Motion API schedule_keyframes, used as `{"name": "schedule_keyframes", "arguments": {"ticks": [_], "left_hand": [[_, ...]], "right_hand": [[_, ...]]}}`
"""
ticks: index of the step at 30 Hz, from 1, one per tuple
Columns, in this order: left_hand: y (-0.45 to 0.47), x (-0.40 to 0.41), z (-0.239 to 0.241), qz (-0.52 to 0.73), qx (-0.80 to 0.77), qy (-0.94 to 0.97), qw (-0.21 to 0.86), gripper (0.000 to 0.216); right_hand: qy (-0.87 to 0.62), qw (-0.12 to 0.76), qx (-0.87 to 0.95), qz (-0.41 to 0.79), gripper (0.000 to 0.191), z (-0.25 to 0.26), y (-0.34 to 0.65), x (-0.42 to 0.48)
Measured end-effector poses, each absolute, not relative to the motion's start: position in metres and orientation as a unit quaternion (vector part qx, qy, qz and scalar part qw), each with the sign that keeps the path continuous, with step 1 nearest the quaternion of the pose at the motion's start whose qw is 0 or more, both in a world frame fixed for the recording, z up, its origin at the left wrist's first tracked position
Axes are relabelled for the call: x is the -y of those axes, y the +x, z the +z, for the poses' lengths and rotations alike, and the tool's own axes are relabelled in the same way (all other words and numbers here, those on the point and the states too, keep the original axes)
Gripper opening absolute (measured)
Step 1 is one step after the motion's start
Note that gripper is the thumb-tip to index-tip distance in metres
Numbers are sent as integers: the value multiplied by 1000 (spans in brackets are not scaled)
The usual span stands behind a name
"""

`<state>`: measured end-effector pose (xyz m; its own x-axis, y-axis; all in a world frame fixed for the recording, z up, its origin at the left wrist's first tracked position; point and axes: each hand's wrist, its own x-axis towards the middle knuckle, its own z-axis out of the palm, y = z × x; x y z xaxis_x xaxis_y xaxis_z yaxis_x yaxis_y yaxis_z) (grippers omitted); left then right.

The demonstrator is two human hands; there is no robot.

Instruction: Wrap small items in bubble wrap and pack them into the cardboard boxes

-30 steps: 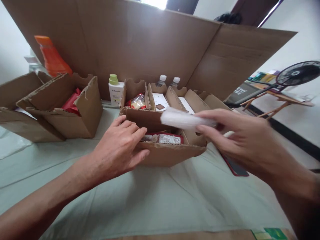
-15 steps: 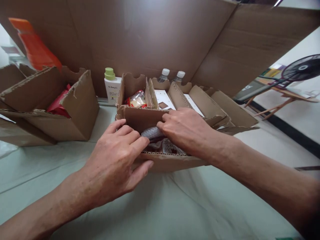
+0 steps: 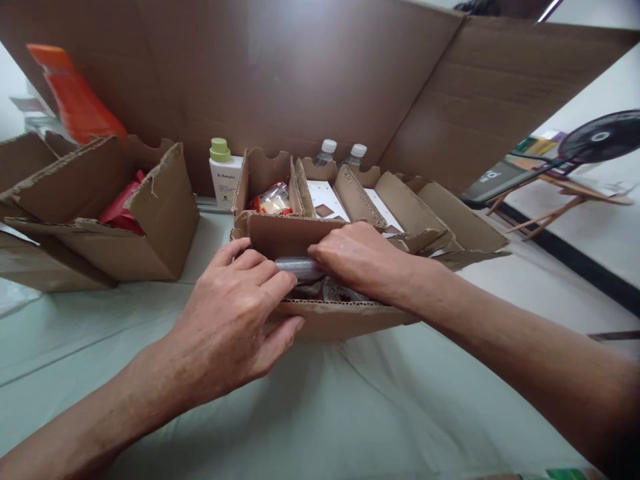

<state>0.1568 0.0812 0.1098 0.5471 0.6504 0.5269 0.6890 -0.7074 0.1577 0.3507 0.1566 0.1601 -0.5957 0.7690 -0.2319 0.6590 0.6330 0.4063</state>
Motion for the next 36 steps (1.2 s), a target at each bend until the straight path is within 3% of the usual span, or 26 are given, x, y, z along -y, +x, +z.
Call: {"name": "schedule_keyframes", "arguments": {"ticks": [6, 11, 13, 16, 18, 21, 25, 29, 34, 36], "left_hand": [[158, -81, 108, -289, 387, -875, 41, 18], [159, -84, 107, -307, 382, -870, 50, 26], [154, -81, 105, -363, 367, -855, 55, 40], [137, -66, 92, -477, 380, -791, 44, 62], [124, -53, 74, -509, 440, -740, -4, 68], [112, -41, 40, -461, 540, -685, -160, 77], [131, -50, 10, -426, 534, -653, -326, 93], [163, -58, 8, -484, 470, -627, -390, 84], [133, 12, -6, -457, 542, -633, -311, 59], [97, 53, -14, -402, 604, -634, -268, 45]], "right_hand": [[437, 239, -860, 107, 22, 161, 348, -162], [464, 220, -853, 89, 25, 173, 356, -158], [489, 119, -856, 121, 24, 179, 376, -141], [515, -195, -824, 136, 27, 176, 422, -93], [588, -339, -725, 115, 28, 158, 453, -55], [672, -401, -622, 16, 30, 109, 476, -20], [634, -412, -629, -179, 65, 43, 462, -34], [595, -446, -616, -261, 59, 22, 437, -55], [548, -463, -659, -223, 42, 29, 406, 4], [501, -468, -694, -221, 45, 31, 382, 27]]}}
